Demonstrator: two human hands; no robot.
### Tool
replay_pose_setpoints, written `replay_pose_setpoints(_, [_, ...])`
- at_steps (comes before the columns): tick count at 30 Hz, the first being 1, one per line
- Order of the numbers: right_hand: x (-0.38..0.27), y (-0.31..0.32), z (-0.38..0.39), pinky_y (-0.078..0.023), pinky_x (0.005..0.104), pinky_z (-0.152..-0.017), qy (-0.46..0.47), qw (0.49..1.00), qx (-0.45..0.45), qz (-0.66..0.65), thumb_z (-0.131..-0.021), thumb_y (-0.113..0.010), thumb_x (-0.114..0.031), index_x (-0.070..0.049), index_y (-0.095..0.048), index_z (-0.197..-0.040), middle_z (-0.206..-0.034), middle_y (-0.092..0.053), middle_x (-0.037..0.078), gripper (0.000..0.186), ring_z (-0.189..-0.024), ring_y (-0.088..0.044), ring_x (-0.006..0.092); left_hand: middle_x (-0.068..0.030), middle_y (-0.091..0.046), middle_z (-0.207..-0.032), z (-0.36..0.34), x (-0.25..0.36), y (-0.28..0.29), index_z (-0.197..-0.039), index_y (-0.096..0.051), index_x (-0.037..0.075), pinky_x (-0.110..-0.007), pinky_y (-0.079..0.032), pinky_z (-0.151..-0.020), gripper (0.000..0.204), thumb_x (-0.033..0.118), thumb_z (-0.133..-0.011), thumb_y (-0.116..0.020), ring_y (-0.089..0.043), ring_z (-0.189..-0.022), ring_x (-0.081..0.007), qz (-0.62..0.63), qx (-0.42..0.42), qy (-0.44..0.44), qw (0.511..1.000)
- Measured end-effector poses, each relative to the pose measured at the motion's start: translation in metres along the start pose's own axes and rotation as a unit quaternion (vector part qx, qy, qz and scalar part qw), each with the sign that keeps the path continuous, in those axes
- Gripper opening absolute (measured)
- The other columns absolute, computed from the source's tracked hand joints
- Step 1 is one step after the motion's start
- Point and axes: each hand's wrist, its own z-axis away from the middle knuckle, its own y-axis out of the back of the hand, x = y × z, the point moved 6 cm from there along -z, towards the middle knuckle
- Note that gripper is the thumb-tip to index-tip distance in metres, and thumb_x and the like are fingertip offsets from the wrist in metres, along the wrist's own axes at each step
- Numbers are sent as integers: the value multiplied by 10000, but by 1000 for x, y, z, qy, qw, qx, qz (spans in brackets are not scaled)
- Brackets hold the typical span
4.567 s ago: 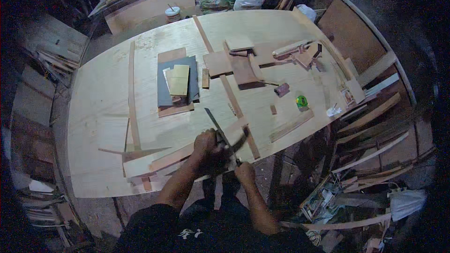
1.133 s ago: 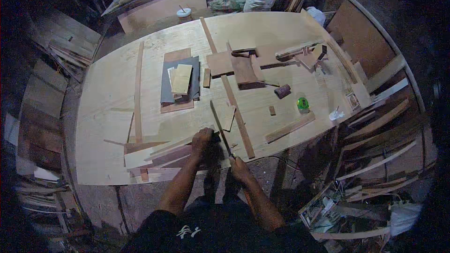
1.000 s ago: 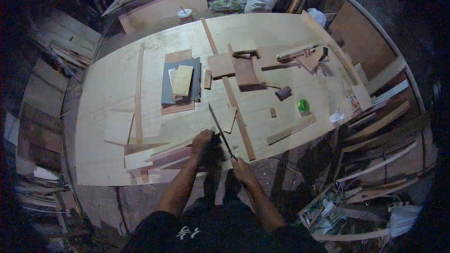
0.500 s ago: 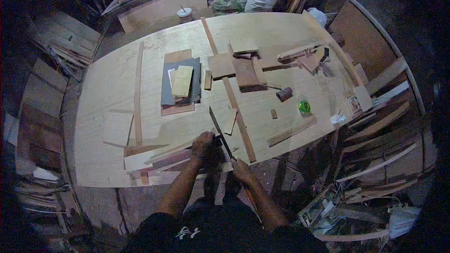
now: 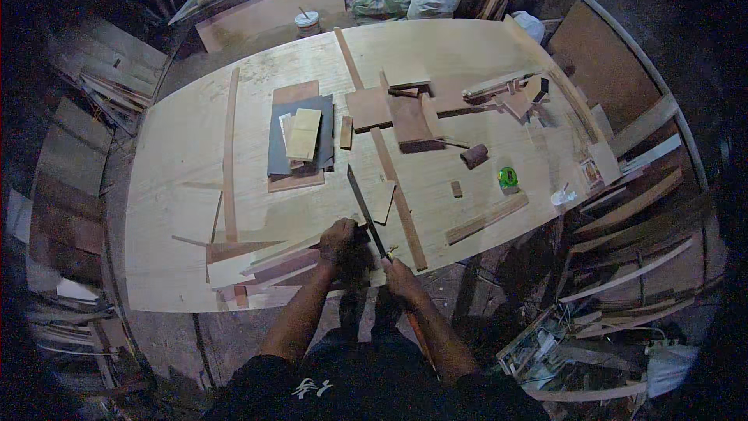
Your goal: Measuring and cutting a piece of wood using a hand saw on a workshop bench.
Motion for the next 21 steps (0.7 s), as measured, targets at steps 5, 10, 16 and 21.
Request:
replay_pose_setpoints(5, [16,4,-4,-431,414,-678,-46,998,10,45,-983,-376,-479,31,-485,-920,-715,-505,161,525,-688,-525,270,-126,-576,-882,-2,17,10,-960,-532,97,-432,-504,-612,195,179,-796,-597,-621,-774,-329,6,9,-9,1000])
replay_pose_setpoints(10, [26,0,-3,-420,402,-639,5,998,5,61,-985,-405,-443,20,-471,-885,-676,-459,143,478,-656,-501,287,-130,-574,-899,-2,15,12,-962,-534,96,-434,-503,-648,207,187,-791,-606,-617,-816,-330,6,-10,7,1000])
replay_pose_setpoints(16, [12,-3,-3,-410,419,-629,41,998,33,39,-989,-407,-414,-1,-471,-865,-681,-460,132,435,-657,-490,294,-126,-566,-894,-1,13,12,-971,-535,96,-432,-502,-663,211,192,-796,-601,-610,-832,-322,3,-4,0,1000])
replay_pose_setpoints(21, [29,-2,-10,-414,434,-633,-12,999,17,40,-976,-420,-443,-6,-468,-853,-677,-471,119,457,-651,-496,304,-120,-557,-877,-4,20,10,-974,-532,99,-429,-505,-657,212,185,-791,-597,-611,-830,-313,8,-2,4,1000])
